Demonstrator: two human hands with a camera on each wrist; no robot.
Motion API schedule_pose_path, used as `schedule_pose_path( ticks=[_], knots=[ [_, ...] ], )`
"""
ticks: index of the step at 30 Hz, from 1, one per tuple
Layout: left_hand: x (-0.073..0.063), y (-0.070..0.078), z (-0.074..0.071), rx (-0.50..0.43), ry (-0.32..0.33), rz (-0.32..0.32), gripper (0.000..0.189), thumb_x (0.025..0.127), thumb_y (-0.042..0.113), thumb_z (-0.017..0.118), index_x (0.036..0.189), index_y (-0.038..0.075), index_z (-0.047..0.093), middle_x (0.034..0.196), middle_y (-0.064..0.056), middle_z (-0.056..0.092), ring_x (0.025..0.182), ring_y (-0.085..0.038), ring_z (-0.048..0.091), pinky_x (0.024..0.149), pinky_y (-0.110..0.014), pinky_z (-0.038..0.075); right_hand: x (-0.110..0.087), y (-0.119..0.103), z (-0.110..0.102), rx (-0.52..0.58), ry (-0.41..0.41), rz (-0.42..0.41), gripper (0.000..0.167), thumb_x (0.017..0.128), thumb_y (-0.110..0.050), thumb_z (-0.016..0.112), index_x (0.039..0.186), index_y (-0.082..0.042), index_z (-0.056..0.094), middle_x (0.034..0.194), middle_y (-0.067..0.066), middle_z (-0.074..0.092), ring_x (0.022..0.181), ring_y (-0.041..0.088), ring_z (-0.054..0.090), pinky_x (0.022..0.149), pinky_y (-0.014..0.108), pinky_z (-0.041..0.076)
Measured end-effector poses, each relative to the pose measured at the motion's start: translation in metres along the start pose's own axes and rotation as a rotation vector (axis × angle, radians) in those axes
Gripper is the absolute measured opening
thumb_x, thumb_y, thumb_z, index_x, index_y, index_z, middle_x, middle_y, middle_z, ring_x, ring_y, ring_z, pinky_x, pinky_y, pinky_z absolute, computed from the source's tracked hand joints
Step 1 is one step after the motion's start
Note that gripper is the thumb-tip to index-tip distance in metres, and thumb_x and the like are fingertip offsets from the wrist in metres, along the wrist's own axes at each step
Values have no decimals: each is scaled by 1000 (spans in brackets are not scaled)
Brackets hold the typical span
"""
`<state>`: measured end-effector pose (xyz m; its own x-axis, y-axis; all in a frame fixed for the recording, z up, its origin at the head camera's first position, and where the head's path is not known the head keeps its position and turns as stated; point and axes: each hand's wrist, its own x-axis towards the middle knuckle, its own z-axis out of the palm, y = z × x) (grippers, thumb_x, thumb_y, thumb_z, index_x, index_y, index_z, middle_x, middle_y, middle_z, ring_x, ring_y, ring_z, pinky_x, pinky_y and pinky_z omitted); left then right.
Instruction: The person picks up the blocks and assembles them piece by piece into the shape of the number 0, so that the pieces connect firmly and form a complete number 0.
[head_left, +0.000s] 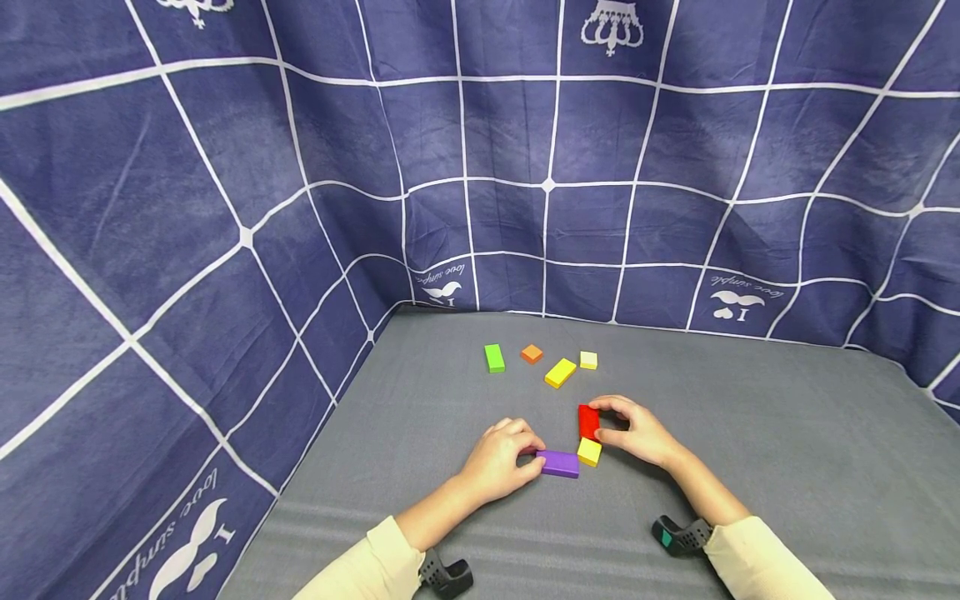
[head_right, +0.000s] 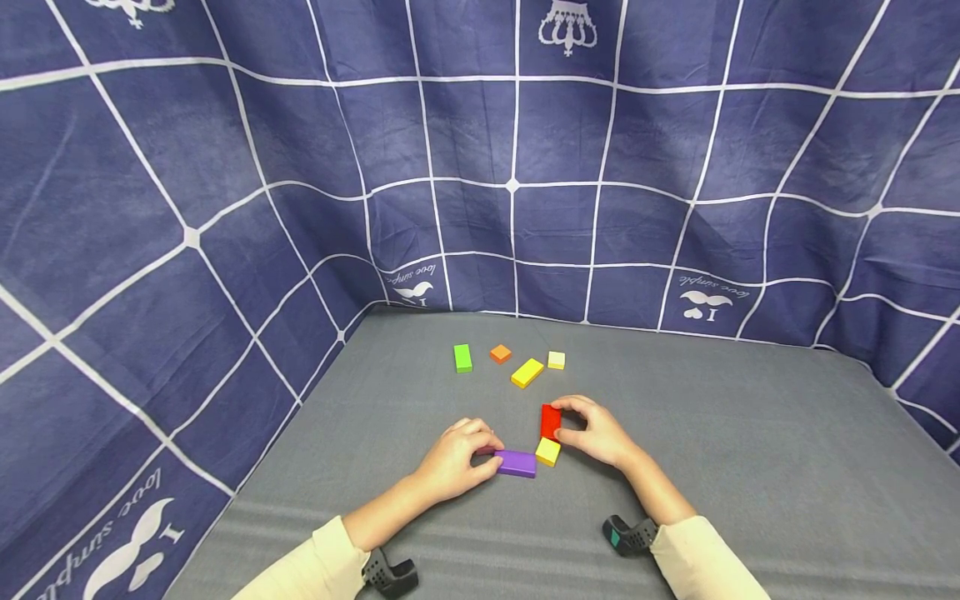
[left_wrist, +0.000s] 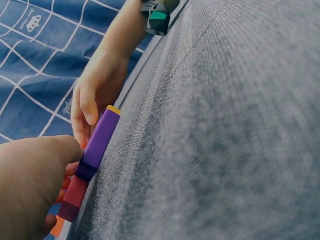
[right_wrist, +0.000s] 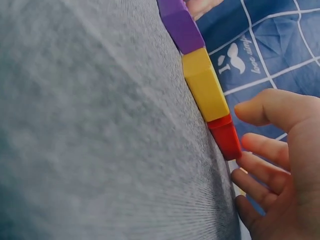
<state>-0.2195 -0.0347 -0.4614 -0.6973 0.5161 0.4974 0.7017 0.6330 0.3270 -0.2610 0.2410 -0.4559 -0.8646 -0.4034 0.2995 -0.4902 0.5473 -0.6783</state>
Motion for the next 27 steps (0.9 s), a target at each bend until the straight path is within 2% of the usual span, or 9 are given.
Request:
schedule_pose_path(
  ticks=[6, 11, 14, 18, 27],
  knots=[
    [0, 0, 0, 1, 4, 0, 9, 81, 21, 73, 89, 17, 74, 86, 8, 61, 83, -9, 53, 75, -26, 44, -5, 0, 5, -17, 58, -15, 38, 80, -12, 75, 116, -6, 67, 118, 7, 64, 108, 25, 57, 87, 38, 46],
    [0, -1, 2, 4, 18, 8, 9, 81, 21, 74, 88, 17, 74, 85, 8, 61, 82, -10, 53, 75, -27, 44, -10, -3, 11, -45, 107, -67, 38, 78, -11, 78, 114, -7, 68, 118, 6, 64, 107, 23, 58, 83, 35, 46],
    [0, -1, 2, 4, 19, 10, 8, 81, 21, 74, 88, 17, 74, 85, 8, 61, 81, -9, 53, 75, -27, 44, -14, -6, 15, -55, 128, -99, 38, 77, -9, 79, 113, -6, 68, 118, 7, 64, 107, 25, 59, 87, 28, 45],
    [0, -1, 2, 6, 22, 18, 8, 81, 21, 74, 88, 17, 74, 85, 8, 61, 81, -9, 53, 75, -26, 44, -19, -9, 18, -62, 136, -115, 37, 77, -8, 80, 112, -6, 69, 120, 10, 63, 110, 28, 58, 95, 15, 37],
    [0, -1, 2, 7, 27, 26, 9, 81, 21, 73, 89, 17, 75, 85, 8, 61, 81, -9, 53, 75, -25, 44, -22, -7, 21, -61, 142, -110, 34, 78, -9, 79, 110, -7, 69, 121, 10, 63, 111, 30, 58, 96, 13, 35]
  ],
)
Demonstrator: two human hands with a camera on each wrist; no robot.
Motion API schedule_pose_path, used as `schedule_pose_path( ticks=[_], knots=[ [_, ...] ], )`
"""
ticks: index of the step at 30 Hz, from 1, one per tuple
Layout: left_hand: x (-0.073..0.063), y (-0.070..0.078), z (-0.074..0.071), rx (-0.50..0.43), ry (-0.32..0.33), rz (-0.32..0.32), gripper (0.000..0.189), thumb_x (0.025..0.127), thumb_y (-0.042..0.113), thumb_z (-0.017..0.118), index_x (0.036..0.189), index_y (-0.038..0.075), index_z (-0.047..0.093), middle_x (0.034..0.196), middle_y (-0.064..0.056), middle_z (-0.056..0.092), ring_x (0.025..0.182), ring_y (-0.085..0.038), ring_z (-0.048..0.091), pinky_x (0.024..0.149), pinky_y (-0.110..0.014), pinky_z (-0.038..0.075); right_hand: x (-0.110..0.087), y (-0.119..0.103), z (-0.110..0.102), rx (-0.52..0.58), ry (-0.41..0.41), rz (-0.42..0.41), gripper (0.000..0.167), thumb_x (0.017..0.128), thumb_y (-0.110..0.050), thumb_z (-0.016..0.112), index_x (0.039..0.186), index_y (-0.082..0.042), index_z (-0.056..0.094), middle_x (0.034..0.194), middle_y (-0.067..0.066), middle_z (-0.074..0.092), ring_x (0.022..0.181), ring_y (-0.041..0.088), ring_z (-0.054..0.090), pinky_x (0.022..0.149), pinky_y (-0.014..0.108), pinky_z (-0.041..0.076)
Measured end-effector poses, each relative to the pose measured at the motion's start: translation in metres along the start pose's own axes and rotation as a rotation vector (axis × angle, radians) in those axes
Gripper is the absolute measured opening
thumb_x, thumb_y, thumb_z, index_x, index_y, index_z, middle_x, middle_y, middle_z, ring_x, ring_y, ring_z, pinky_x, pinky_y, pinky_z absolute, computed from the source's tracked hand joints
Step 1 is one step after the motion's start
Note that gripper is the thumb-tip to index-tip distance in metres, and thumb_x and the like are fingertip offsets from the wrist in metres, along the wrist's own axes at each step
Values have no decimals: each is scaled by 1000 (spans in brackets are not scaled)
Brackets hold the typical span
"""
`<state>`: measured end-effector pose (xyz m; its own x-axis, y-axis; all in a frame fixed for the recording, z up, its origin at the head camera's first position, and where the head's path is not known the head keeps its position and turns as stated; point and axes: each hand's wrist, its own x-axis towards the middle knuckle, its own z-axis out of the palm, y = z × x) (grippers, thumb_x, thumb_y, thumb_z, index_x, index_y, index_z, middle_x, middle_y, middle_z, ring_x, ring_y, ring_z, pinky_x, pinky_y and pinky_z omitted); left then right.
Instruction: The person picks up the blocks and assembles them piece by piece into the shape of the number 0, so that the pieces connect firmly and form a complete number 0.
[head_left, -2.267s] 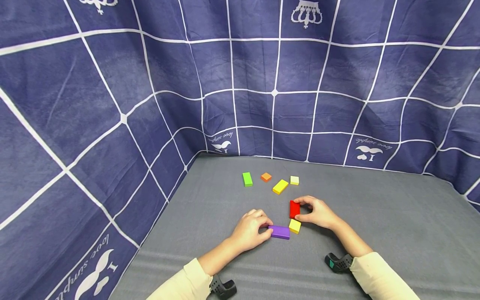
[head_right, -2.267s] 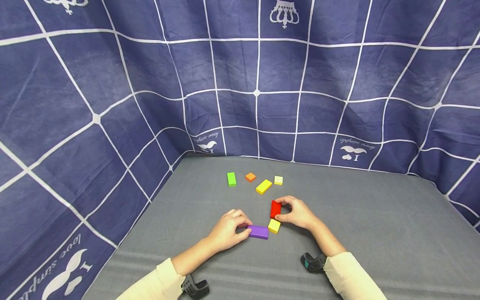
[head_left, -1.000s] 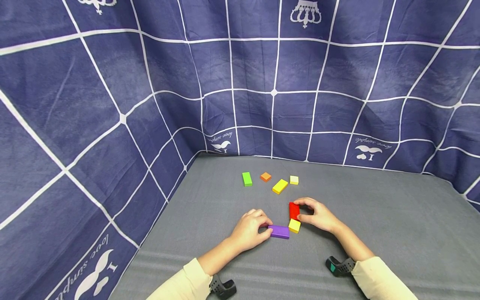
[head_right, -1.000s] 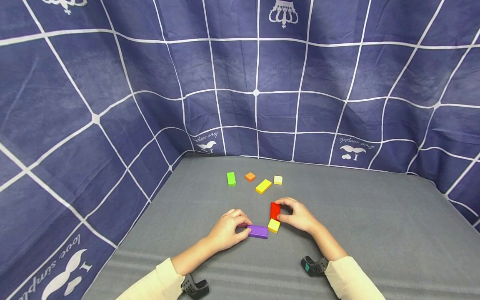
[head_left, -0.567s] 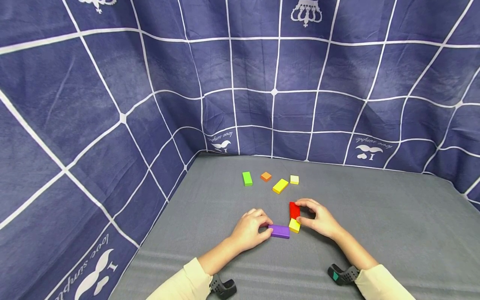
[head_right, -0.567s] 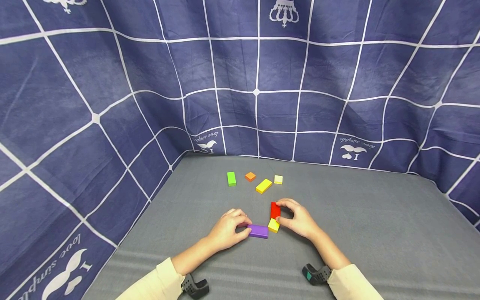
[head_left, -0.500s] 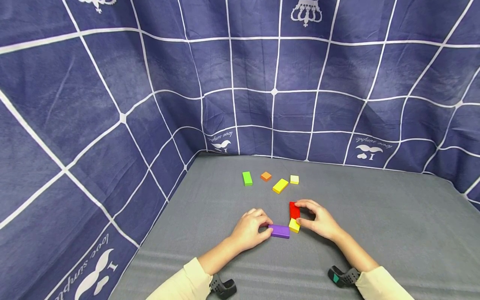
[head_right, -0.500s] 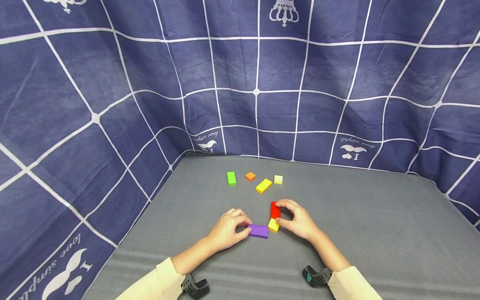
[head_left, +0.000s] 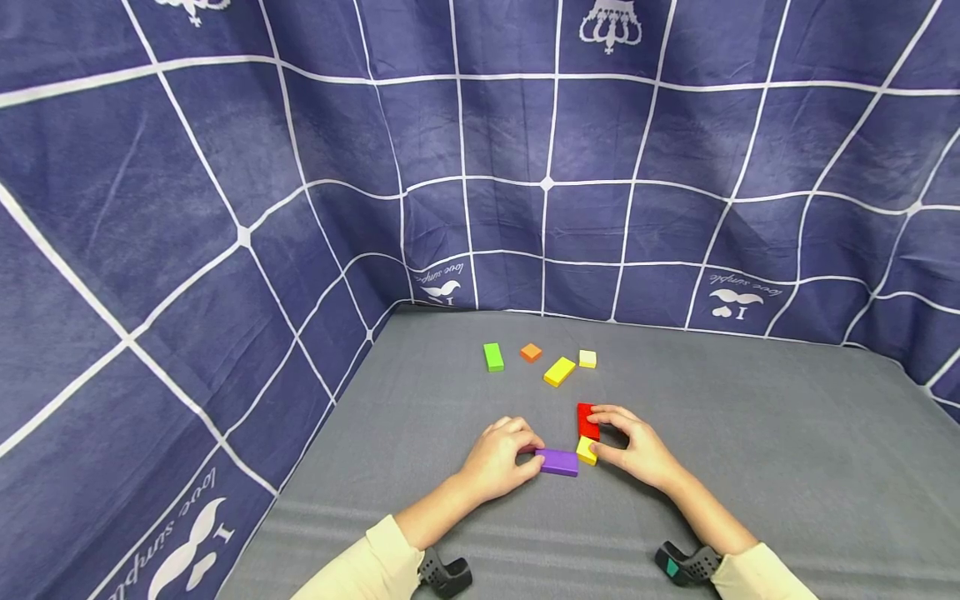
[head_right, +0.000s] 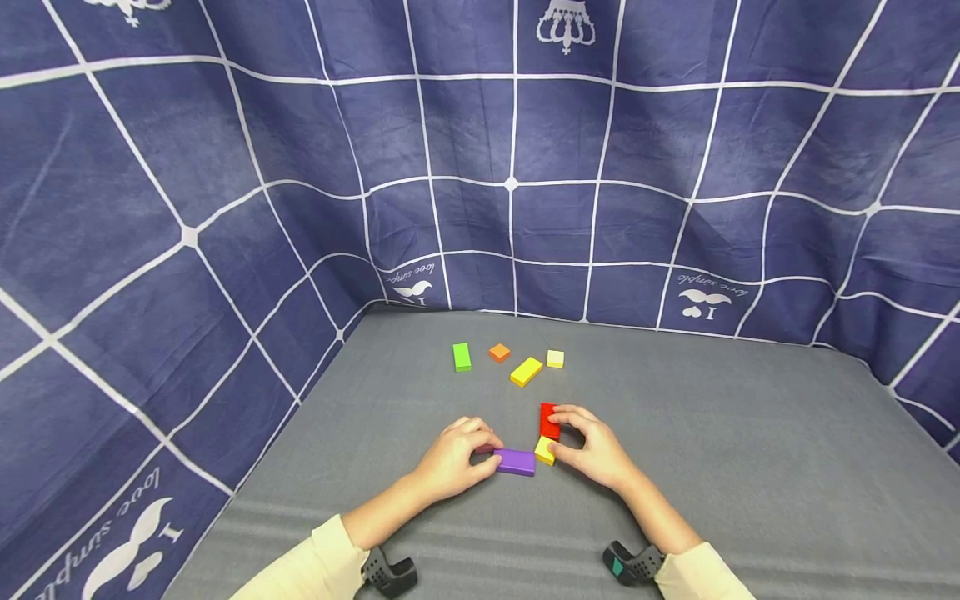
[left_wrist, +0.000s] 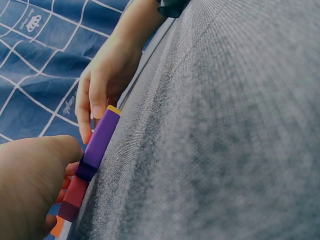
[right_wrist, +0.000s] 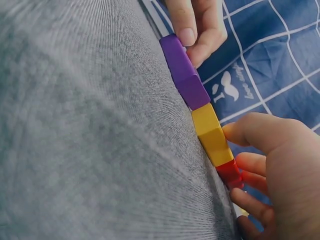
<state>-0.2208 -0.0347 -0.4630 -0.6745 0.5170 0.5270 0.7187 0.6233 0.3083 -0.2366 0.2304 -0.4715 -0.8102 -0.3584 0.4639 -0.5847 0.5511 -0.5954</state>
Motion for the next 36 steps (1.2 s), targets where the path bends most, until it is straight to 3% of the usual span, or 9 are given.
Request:
schedule_pose_path(
  ticks=[13, 22, 25, 29, 36],
  knots=[
    [3, 4, 0, 19, -52, -8, 9, 82, 23, 72, 90, 18, 75, 86, 9, 60, 83, -9, 53, 78, -26, 44, -7, 10, 1, 46, 18, -24, 36, 76, -6, 80, 110, -7, 69, 122, 12, 62, 113, 22, 56, 97, 9, 31],
    [13, 2, -6, 1, -111, -1, 11, 82, 23, 73, 91, 17, 75, 84, 7, 60, 79, -9, 52, 74, -26, 43, -4, 9, -3, 44, 19, -28, 36, 76, -6, 80, 110, -7, 68, 121, 12, 62, 112, 21, 56, 97, 9, 31],
    [20, -4, -8, -68, -108, -26, 14, 83, 21, 72, 94, 14, 74, 85, 4, 63, 79, -11, 56, 73, -25, 45, -3, 9, -2, 46, 13, -36, 37, 76, -6, 80, 110, -6, 68, 122, 12, 62, 113, 23, 56, 97, 9, 31],
    [34, -20, -12, -154, -50, -84, 16, 83, 17, 72, 96, 9, 73, 87, -1, 65, 82, -15, 61, 73, -26, 49, -2, 8, 0, 49, 14, -40, 36, 76, -7, 80, 110, -7, 69, 121, 12, 62, 113, 23, 56, 97, 9, 30],
    [57, -56, -21, -116, -13, -164, 18, 85, 15, 72, 100, 6, 72, 92, -5, 67, 86, -19, 64, 77, -32, 51, -3, 7, 1, 44, 5, -9, 36, 76, -8, 80, 110, -9, 69, 122, 9, 62, 113, 22, 56, 97, 9, 30]
  ],
)
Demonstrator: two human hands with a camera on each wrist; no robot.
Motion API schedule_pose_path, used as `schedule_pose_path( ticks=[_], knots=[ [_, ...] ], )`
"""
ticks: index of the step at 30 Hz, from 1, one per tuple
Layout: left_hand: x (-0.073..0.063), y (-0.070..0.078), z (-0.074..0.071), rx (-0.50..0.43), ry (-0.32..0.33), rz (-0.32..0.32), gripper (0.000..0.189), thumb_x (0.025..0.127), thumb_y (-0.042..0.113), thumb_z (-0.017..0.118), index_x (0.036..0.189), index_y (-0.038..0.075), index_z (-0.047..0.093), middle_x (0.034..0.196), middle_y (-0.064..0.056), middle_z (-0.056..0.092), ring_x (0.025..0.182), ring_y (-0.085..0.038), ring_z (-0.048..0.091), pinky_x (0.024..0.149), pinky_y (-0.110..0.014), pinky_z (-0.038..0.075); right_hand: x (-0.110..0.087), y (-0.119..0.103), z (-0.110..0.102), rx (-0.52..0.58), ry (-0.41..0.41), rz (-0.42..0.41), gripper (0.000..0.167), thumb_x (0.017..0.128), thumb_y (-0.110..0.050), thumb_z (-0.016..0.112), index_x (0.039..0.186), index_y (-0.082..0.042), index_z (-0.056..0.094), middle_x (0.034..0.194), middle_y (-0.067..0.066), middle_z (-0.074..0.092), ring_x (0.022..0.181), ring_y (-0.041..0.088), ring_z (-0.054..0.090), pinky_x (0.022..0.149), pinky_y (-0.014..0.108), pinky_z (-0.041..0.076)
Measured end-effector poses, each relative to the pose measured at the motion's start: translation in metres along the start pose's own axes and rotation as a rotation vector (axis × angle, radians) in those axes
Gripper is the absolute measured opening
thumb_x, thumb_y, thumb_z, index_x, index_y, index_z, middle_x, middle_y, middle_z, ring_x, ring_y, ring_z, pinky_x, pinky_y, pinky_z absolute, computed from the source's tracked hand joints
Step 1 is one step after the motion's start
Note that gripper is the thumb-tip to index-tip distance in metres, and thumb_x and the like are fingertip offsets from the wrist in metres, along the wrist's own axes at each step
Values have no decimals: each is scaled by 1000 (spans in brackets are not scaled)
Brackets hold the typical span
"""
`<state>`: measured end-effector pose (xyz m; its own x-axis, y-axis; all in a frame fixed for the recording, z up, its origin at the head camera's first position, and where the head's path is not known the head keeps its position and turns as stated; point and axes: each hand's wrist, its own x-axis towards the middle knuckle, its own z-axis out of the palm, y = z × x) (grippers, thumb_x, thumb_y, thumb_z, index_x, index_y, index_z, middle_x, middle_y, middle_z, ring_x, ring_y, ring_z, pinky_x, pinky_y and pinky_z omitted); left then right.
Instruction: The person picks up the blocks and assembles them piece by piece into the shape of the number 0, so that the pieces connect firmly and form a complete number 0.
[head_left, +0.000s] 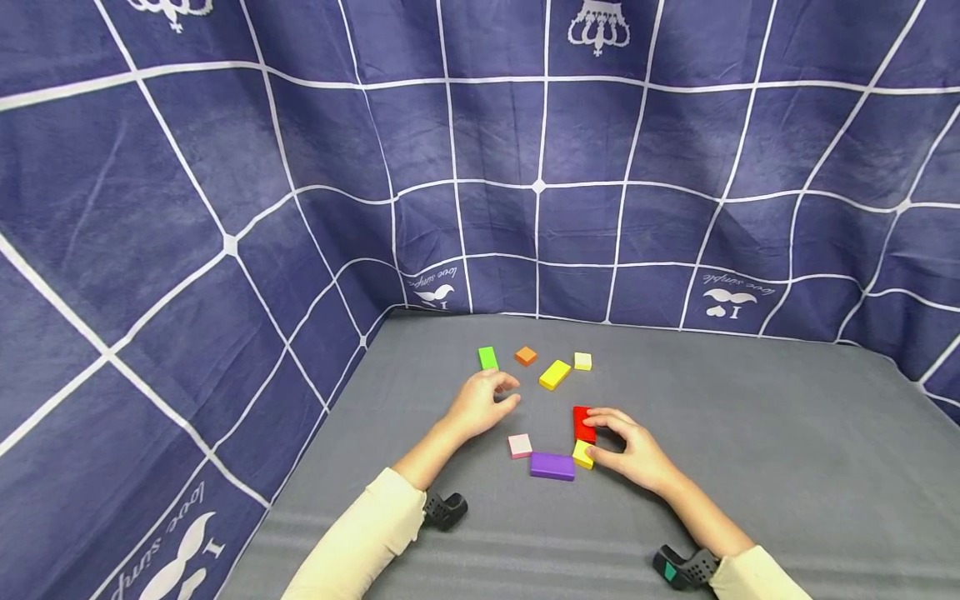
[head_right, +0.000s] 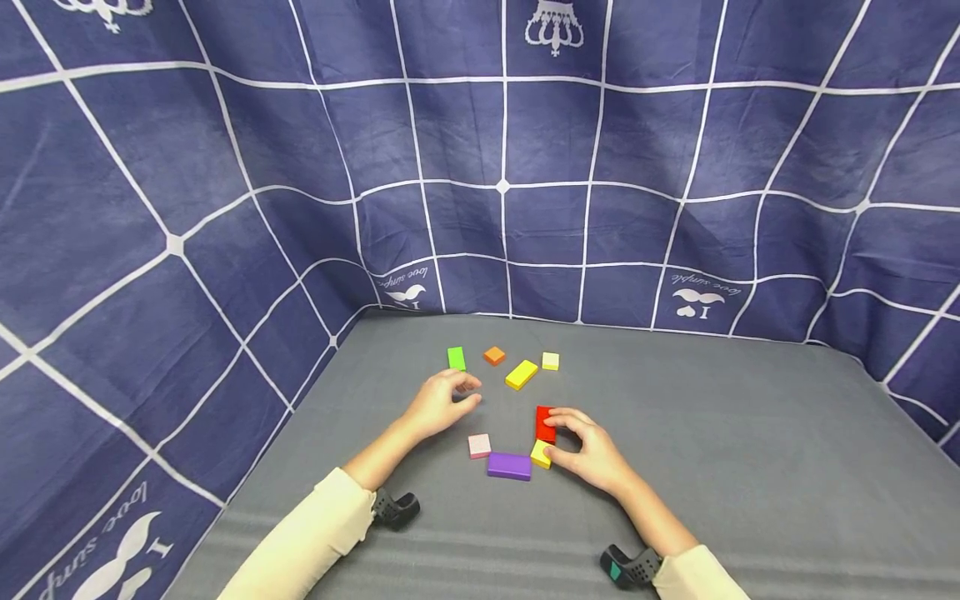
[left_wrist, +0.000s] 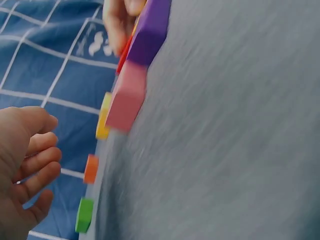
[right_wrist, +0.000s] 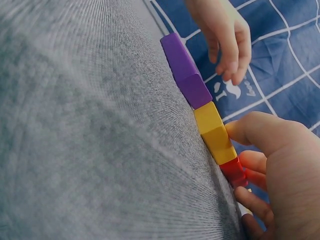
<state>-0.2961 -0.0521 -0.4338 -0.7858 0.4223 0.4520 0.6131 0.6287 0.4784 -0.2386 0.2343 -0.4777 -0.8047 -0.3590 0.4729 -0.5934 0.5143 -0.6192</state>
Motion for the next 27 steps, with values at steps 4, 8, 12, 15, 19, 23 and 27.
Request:
schedule_pose_path(
  ticks=[4, 8, 12, 15, 19, 23, 27],
  knots=[
    [11, -14, -5, 20, 5, -38, 19, 85, 14, 72, 101, 4, 71, 95, -6, 67, 88, -21, 64, 79, -36, 50, 0, 0, -1, -6, 2, -1, 36, 76, -8, 80, 111, -9, 69, 122, 9, 62, 113, 22, 56, 97, 9, 31],
    [25, -27, -9, 30, 4, -71, 22, 84, 14, 72, 103, 2, 71, 96, -7, 67, 90, -25, 64, 80, -39, 49, -1, 0, -2, -8, 5, -12, 37, 76, -7, 80, 110, -8, 69, 122, 10, 62, 113, 22, 56, 97, 9, 31],
    [40, -39, -14, 51, -6, -98, 27, 82, 14, 75, 105, 1, 70, 97, -10, 67, 90, -26, 63, 81, -39, 48, 0, 1, -3, -11, 6, -21, 37, 76, -6, 80, 110, -8, 69, 122, 10, 62, 112, 22, 56, 97, 9, 31],
    [49, -49, -16, 67, -19, -133, 29, 79, 13, 76, 105, 2, 70, 98, -10, 67, 91, -25, 62, 83, -38, 48, 0, 2, -2, -12, 6, -23, 37, 76, -6, 80, 111, -8, 68, 122, 10, 62, 112, 22, 56, 97, 9, 31],
    [57, -63, -17, 54, -39, -205, 31, 76, 13, 75, 104, 2, 71, 96, -9, 66, 87, -23, 61, 81, -37, 48, -1, 2, -1, -1, 9, -32, 37, 76, -5, 80, 110, -7, 68, 121, 12, 62, 112, 23, 56, 97, 9, 31],
    [60, -82, -12, 38, -54, -231, 37, 72, 20, 79, 106, 5, 71, 99, -6, 66, 90, -23, 61, 83, -35, 48, 0, 2, 0, 12, 6, -28, 36, 76, -5, 80, 110, -7, 68, 121, 12, 62, 112, 24, 56, 97, 10, 31],
    [61, -87, -11, 38, -96, -261, 48, 69, 23, 83, 112, 6, 70, 113, -9, 65, 107, -28, 60, 94, -38, 45, 0, 1, 1, 16, -1, -21, 35, 77, -7, 80, 111, -8, 69, 122, 10, 62, 112, 25, 56, 97, 10, 31]
  ],
)
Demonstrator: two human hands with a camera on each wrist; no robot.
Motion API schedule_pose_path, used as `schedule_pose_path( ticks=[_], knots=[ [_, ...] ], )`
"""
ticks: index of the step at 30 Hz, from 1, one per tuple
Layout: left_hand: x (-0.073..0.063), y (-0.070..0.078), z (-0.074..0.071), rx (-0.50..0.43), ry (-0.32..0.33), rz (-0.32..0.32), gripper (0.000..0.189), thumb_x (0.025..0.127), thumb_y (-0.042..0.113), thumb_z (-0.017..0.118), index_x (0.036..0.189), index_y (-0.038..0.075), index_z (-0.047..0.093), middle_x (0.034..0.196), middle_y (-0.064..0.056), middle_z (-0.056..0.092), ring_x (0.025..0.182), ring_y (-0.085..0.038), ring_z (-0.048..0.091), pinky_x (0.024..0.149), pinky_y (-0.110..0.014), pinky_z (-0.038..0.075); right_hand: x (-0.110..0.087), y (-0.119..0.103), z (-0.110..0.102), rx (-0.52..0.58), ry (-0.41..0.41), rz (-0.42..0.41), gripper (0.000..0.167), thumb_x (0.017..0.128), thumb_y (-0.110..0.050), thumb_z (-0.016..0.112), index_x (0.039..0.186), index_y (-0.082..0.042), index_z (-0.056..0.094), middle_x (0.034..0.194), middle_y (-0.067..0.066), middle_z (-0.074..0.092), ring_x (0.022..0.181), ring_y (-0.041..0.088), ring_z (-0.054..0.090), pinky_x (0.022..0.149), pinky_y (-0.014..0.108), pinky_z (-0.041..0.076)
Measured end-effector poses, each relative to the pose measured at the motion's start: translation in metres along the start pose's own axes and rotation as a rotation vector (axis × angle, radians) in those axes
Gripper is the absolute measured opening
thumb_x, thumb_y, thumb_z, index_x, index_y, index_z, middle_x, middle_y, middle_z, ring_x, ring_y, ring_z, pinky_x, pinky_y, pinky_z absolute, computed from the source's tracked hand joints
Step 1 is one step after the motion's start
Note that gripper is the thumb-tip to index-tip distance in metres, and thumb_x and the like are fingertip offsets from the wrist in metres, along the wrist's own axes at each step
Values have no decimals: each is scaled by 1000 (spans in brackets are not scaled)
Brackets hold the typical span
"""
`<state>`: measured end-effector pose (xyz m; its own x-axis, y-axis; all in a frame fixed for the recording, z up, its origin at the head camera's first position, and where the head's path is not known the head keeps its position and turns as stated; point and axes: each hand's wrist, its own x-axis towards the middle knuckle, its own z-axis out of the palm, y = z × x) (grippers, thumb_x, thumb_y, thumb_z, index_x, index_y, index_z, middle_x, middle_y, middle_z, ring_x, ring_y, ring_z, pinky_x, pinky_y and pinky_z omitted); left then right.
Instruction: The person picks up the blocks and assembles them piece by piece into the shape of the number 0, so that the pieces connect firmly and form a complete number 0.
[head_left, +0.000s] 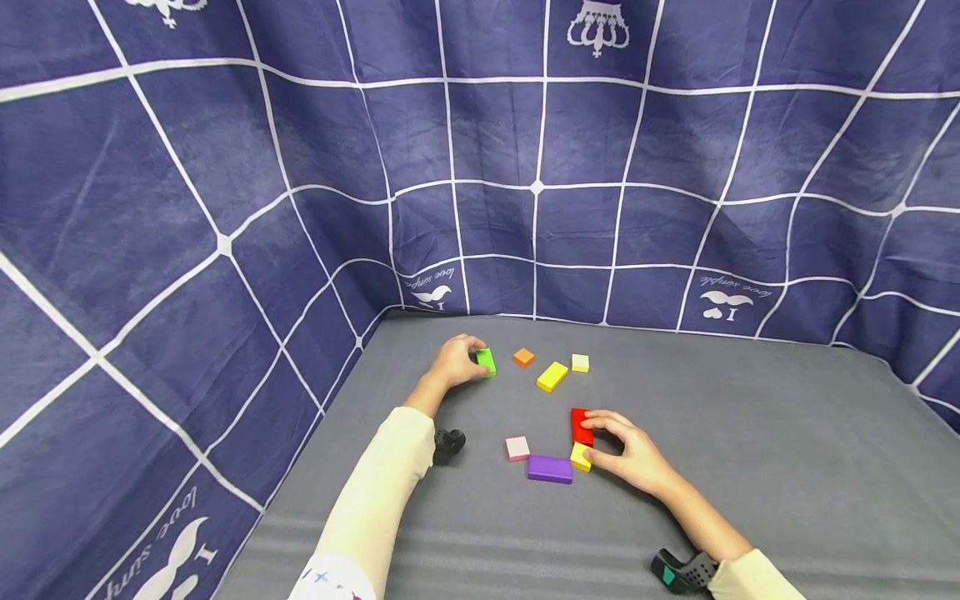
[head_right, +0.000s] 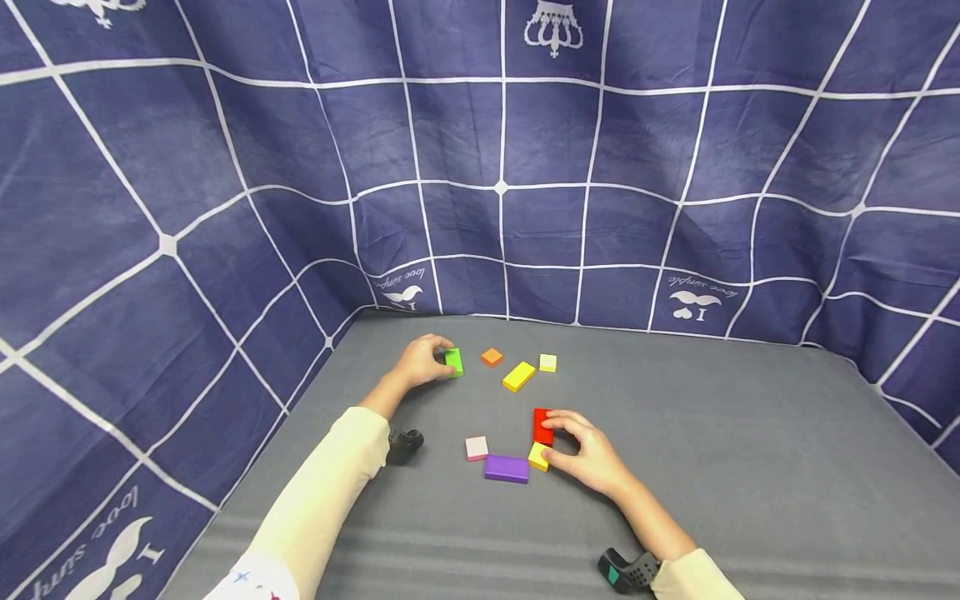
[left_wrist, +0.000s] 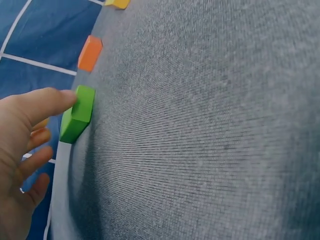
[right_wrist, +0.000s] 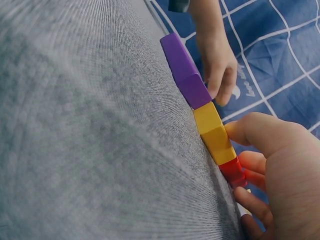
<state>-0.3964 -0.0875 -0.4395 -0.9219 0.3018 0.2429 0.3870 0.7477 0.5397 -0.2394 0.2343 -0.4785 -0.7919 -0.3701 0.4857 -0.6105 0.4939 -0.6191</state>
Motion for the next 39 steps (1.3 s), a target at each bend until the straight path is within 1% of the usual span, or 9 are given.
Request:
schedule_pose_path(
  ticks=[1, 4, 6, 9, 13, 17, 29, 33, 39],
  knots=[
    [-3, 7, -4, 7, -29, -36, 51, 69, 21, 83, 115, 4, 68, 118, -12, 64, 111, -30, 58, 97, -41, 43, 0, 0, 0, 3, 0, 1, 35, 77, -7, 80, 110, -8, 69, 122, 10, 62, 112, 26, 56, 97, 10, 31],
    [-4, 8, -3, 25, -72, -60, 56, 72, 22, 84, 121, 5, 66, 123, -13, 63, 113, -29, 57, 99, -41, 42, 0, 1, 0, 7, 2, 2, 35, 78, -7, 80, 111, -9, 69, 122, 10, 62, 112, 26, 57, 97, 10, 32],
    [-4, 9, -2, 32, -90, -77, 56, 73, 23, 84, 123, 6, 65, 122, -12, 63, 110, -27, 57, 97, -40, 43, 0, 1, 0, 6, 2, 5, 35, 78, -8, 80, 111, -10, 69, 122, 9, 62, 112, 26, 57, 97, 10, 32],
    [-4, 8, 0, 23, -89, -91, 55, 73, 23, 85, 122, 7, 66, 116, -10, 66, 105, -25, 59, 93, -37, 45, -1, 2, 0, 0, 1, 9, 34, 79, -9, 80, 111, -11, 69, 122, 8, 62, 112, 25, 57, 97, 10, 32],
    [-5, 7, 2, -14, -75, -95, 53, 72, 23, 86, 119, 7, 68, 110, -9, 67, 102, -23, 60, 91, -36, 45, -1, 2, 0, -1, 0, 4, 35, 78, -8, 80, 111, -11, 69, 122, 9, 62, 112, 24, 57, 97, 10, 32],
    [-9, 8, 4, -39, -74, -71, 51, 72, 23, 85, 118, 7, 68, 109, -9, 67, 102, -23, 61, 90, -36, 46, -1, 2, 1, -1, 4, -10, 36, 77, -6, 80, 111, -10, 69, 122, 10, 63, 111, 25, 57, 97, 10, 32],
    [-26, 19, 9, -119, -97, 55, 48, 73, 23, 85, 115, 7, 69, 109, -7, 65, 101, -22, 61, 89, -36, 47, 1, 0, 0, -8, 4, 8, 36, 76, -7, 80, 111, -9, 69, 122, 9, 62, 113, 23, 56, 97, 10, 31],
    [-34, 23, 10, -128, -109, 91, 48, 73, 23, 85, 115, 6, 69, 108, -8, 65, 100, -23, 60, 89, -35, 47, 2, -1, 0, -16, 2, 1, 37, 76, -7, 80, 111, -9, 69, 122, 9, 62, 114, 24, 56, 98, 10, 31],
    [-48, 26, 12, -140, -120, 140, 48, 73, 22, 85, 115, 7, 68, 110, -7, 65, 101, -23, 60, 89, -36, 46, 1, -1, 1, -21, -2, 9, 37, 76, -8, 80, 111, -8, 69, 122, 9, 62, 114, 24, 56, 98, 10, 31]
  ],
)
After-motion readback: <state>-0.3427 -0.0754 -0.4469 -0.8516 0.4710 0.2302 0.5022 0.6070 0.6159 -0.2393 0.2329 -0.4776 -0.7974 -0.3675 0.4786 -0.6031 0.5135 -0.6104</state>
